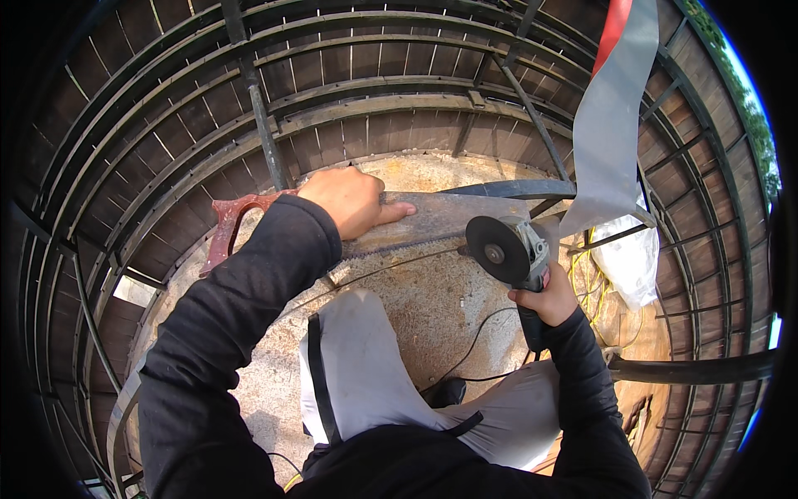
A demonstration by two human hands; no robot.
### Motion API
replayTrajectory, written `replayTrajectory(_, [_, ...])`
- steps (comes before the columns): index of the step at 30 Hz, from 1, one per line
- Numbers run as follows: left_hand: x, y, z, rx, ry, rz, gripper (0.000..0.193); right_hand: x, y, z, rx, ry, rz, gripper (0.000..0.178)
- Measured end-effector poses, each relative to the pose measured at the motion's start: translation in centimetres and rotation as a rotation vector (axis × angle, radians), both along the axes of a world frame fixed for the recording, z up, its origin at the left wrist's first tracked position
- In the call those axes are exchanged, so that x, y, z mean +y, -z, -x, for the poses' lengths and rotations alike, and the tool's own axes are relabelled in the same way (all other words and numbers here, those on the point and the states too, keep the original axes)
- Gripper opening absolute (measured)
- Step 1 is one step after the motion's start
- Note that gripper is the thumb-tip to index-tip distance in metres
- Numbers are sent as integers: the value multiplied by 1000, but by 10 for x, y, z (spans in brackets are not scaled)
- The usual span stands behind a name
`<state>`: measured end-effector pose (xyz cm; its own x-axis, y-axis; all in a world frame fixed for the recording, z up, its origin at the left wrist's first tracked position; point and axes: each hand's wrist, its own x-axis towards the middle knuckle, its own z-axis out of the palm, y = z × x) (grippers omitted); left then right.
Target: The person holds a hand saw with one hand and uses an angle grinder with the other to cut into the metal blade of the saw.
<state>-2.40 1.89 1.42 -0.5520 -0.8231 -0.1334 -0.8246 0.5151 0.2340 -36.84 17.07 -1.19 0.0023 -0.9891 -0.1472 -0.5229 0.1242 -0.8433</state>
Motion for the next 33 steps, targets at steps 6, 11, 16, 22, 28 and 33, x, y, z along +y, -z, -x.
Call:
replayTrajectory(6, [-1, 0, 1, -8, -2, -2, 73, -1, 1, -1, -35, 7, 0, 51])
replayTrajectory(11, [0, 4, 0, 21, 2, 44, 74, -1, 0, -2, -36, 7, -16, 48])
replayTrajectory(16, [0, 4, -1, 31, -6, 36, 74, 0, 1, -3, -47, 18, -23, 49])
replayTrajectory(22, [0, -2, -1, -11, -13, -26, 74, 0, 1, -4, -22, 9, -8, 51])
replayTrajectory(28, [0, 1, 0, 15, -2, 10, 74, 6, 2, 11, 6, 58, 5, 50])
replayTrajectory(33, [1, 1, -1, 17, -10, 26, 74, 7, 1, 9, -38, 57, 58, 50])
